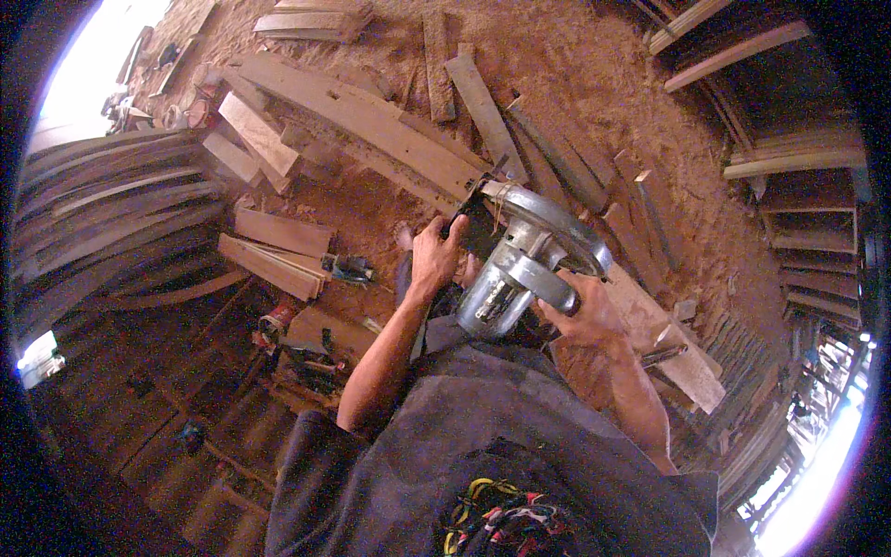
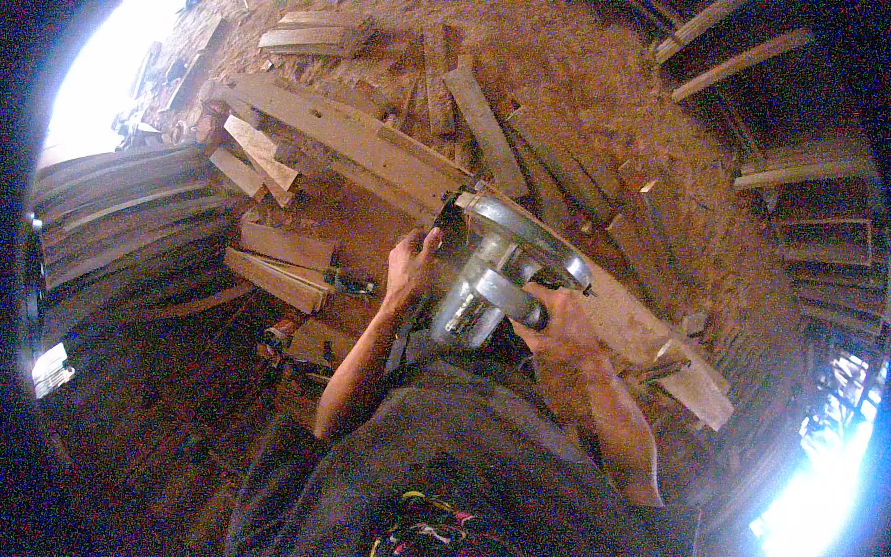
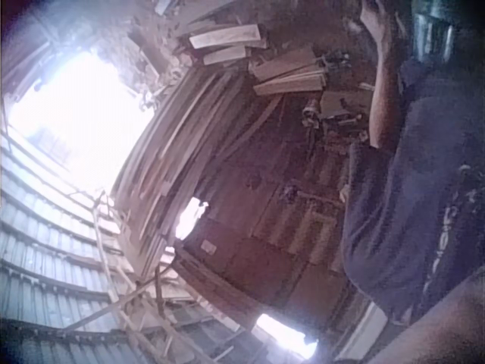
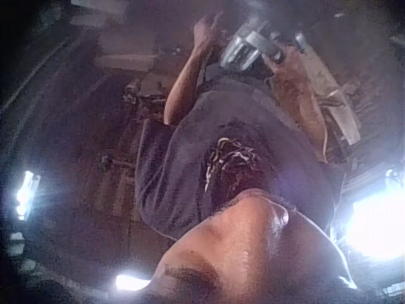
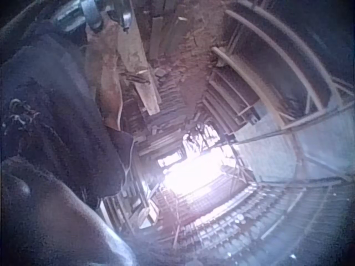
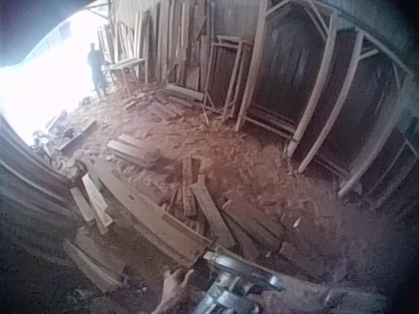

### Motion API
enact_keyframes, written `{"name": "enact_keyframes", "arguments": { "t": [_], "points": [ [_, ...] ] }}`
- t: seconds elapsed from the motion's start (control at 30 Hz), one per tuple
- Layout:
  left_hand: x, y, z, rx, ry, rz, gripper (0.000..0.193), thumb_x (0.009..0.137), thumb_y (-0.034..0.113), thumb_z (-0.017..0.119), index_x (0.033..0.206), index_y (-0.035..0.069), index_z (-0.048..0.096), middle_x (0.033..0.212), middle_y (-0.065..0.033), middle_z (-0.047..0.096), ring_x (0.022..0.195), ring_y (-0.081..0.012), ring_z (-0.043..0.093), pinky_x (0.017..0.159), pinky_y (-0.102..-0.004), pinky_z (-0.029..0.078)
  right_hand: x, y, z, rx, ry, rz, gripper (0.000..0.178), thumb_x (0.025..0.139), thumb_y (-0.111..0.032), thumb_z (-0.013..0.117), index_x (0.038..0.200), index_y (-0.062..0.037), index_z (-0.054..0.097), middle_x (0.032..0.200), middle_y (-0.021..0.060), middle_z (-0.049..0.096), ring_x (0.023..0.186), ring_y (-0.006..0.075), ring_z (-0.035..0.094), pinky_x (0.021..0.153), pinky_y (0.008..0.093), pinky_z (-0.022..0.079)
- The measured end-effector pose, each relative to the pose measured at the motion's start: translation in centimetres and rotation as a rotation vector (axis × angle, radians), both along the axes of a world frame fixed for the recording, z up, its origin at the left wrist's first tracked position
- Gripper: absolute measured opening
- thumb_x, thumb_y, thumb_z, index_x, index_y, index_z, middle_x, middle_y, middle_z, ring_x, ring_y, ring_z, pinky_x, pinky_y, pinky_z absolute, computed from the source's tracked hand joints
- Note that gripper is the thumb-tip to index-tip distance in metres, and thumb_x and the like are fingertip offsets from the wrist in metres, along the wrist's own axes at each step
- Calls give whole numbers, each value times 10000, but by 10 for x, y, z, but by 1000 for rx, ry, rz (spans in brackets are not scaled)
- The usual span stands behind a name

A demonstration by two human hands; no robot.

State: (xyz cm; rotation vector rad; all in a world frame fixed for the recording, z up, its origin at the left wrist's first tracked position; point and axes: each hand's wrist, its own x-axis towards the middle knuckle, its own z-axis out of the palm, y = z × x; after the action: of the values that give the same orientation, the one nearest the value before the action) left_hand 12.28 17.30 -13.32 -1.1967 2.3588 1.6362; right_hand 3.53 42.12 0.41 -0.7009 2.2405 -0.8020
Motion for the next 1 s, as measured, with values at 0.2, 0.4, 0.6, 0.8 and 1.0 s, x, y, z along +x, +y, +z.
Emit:
{"name": "enact_keyframes", "arguments": {
  "t": [0.2,0.4,0.6,0.8,1.0],
  "points": [
    [0,0,3,-79,-23,-28,595,980,532,609,986,-57,695,964,-294,714,944,-474,684,823,-515,525,8,14,-20,39,156,-18,530,724,-199,846,1199,-8,708,1054,252,738,1006,418,706,935,487,550],
    [1,0,-4,-40,-26,-22,623,985,555,594,984,-62,678,976,-314,700,960,-492,669,833,-532,511,1,7,-12,17,-19,-9,570,711,-200,846,1220,6,694,1115,259,729,1083,411,698,983,476,538],
    [4,-2,-20,-70,11,-19,646,984,591,583,1058,-40,702,836,-204,731,769,-351,718,756,-464,537,0,2,-3,-10,-27,16,550,720,-186,833,1211,16,692,1111,246,735,1046,394,719,937,448,564],
    [4,1,-3,-42,-58,-1,626,988,562,593,1077,-46,711,947,-250,729,916,-410,707,845,-479,531,1,-5,8,14,-84,-20,493,748,-204,834,1178,-1,701,1048,235,731,990,369,721,877,437,555],
    [8,34,-10,77,-3,-32,576,979,523,641,1138,-26,721,1032,-225,744,983,-371,715,889,-437,541,16,31,16,124,236,21,402,777,-227,841,1090,-13,710,944,209,725,876,346,722,810,432,542]
  ]
}}
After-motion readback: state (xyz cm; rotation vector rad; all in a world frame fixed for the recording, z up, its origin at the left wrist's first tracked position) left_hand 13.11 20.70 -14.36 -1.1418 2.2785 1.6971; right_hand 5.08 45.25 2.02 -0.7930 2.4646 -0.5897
